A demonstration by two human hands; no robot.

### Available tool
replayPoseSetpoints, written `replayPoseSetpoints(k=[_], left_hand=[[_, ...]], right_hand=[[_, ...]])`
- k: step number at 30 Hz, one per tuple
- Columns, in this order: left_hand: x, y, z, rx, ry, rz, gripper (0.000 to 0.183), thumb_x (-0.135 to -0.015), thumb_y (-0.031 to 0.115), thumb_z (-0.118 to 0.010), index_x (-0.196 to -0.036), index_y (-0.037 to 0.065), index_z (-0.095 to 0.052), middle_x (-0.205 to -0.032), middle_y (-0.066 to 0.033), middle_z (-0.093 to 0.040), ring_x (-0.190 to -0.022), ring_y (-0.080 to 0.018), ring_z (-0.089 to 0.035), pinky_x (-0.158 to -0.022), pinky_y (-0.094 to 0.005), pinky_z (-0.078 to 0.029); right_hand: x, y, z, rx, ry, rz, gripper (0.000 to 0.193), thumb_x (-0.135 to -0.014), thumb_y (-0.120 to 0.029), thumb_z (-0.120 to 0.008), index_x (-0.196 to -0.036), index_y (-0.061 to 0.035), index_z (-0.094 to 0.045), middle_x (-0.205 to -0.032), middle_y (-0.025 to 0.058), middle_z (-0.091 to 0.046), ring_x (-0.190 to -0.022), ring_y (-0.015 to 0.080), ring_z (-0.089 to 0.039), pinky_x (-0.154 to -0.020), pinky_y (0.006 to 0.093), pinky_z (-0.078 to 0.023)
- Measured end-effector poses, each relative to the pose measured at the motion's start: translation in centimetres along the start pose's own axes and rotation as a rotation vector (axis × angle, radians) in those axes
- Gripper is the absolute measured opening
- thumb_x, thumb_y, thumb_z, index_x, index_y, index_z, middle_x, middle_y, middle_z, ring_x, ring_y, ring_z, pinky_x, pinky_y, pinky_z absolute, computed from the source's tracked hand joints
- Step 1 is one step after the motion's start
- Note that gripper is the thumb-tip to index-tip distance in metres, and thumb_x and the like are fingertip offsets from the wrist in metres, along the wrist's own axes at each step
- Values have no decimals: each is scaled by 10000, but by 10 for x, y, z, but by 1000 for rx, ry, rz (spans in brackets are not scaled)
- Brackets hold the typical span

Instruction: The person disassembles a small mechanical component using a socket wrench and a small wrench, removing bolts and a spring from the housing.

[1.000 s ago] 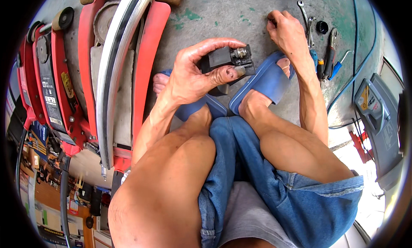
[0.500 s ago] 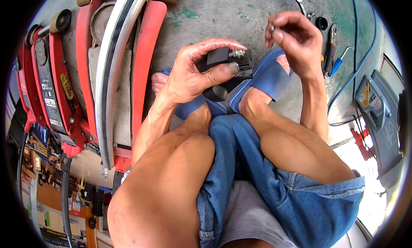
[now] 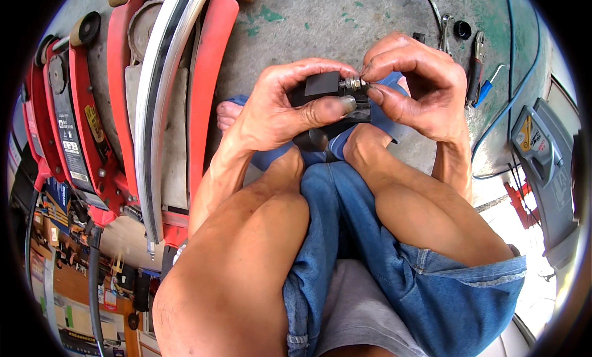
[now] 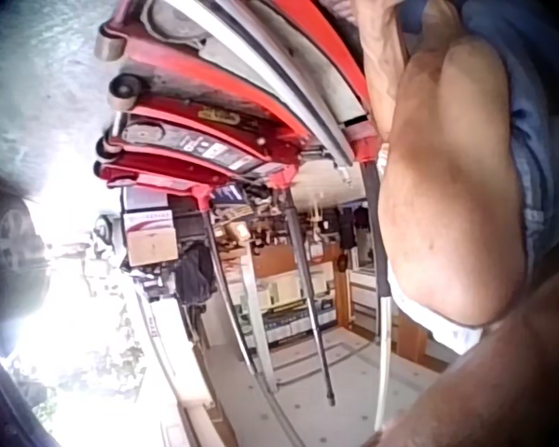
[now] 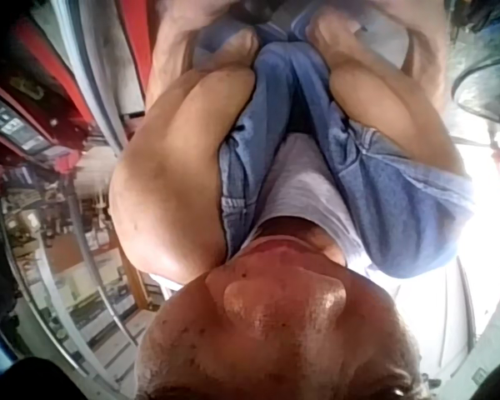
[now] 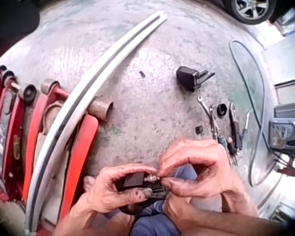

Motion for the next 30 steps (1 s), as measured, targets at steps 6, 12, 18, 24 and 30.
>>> replayPoseSetpoints(k=[6, 12, 18, 24, 30], left_hand=[[1, 0, 0, -37, 2, 2, 430, -887, 175, -822, -1260, 11, -684, -1181, -76, -712, -1106, -158, -652, -974, -323, -527], [2, 1, 0, -95, 2, 18, 445, -877, 177, -831, -1258, 5, -681, -1181, -82, -715, -1106, -162, -656, -969, -323, -532], [0, 4, 1, -109, 33, -46, 450, -866, 172, -839, -1254, 7, -682, -1182, -89, -716, -1100, -170, -664, -967, -326, -537], [0, 9, 2, -143, 34, -59, 458, -852, 175, -848, -1250, 15, -685, -1198, -93, -718, -1119, -183, -668, -983, -328, -529], [0, 10, 1, -168, 26, -94, 456, -851, 177, -848, -1247, 17, -687, -1204, -93, -718, -1129, -186, -668, -988, -332, -526]], right_hand=[[2, 4, 0, -49, -46, -64, 208, -793, 57, -784, -993, 17, -742, -944, 107, -724, -895, 206, -691, -796, 326, -544], [4, 5, 0, -90, -49, -206, 196, -825, 26, -793, -1015, 7, -750, -984, 86, -732, -902, 163, -697, -805, 293, -558], [4, 0, 2, -4, -27, -190, 212, -837, 37, -781, -1045, 10, -752, -1007, 94, -736, -926, 165, -716, -805, 282, -580], [5, 0, 0, 10, -2, -138, 222, -848, 40, -766, -1067, 12, -753, -1065, 138, -740, -967, 195, -723, -810, 298, -607], [4, -7, 0, 152, -17, -25, 222, -850, 32, -760, -1070, 3, -759, -1055, 143, -751, -974, 233, -733, -809, 326, -605]])
Point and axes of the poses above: each hand's wrist, its own x-axis away from the middle knuckle, its own z-axis out of the back of the hand, y = z × x, the point moved 6 cm from there along -x, towards the middle knuckle
